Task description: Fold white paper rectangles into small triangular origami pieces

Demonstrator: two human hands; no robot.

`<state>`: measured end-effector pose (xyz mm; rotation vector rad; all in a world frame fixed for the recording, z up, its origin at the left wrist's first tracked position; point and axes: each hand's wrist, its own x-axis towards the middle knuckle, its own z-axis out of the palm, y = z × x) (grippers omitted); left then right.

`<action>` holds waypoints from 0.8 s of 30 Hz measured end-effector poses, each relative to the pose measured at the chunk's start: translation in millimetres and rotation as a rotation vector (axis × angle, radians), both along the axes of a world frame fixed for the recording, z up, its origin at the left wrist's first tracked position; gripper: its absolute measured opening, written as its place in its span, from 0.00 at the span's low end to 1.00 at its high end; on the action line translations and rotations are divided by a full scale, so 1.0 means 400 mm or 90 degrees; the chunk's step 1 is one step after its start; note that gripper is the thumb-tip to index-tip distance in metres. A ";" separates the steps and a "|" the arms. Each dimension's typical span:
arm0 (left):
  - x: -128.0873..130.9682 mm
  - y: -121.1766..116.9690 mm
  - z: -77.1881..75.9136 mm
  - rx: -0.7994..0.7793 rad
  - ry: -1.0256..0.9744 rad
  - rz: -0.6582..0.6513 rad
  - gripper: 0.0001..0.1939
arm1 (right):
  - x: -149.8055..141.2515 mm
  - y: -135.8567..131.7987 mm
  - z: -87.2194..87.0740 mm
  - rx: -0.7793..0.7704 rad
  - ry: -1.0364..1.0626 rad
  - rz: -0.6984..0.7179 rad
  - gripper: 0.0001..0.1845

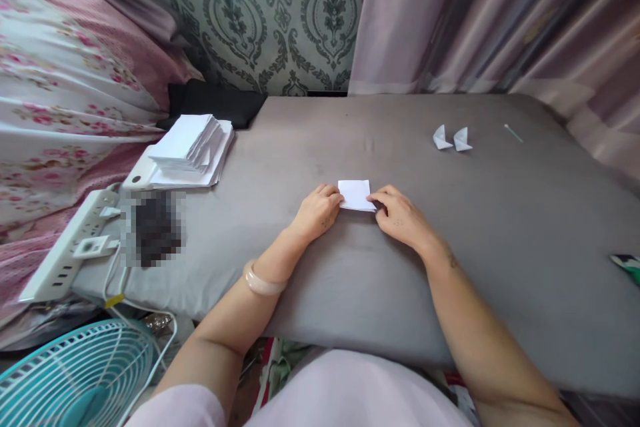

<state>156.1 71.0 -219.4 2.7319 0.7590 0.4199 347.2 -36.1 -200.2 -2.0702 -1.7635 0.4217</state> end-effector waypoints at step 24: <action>0.051 -0.002 -0.035 -0.188 -0.152 0.278 0.13 | -0.018 0.052 -0.034 0.007 -0.006 -0.144 0.19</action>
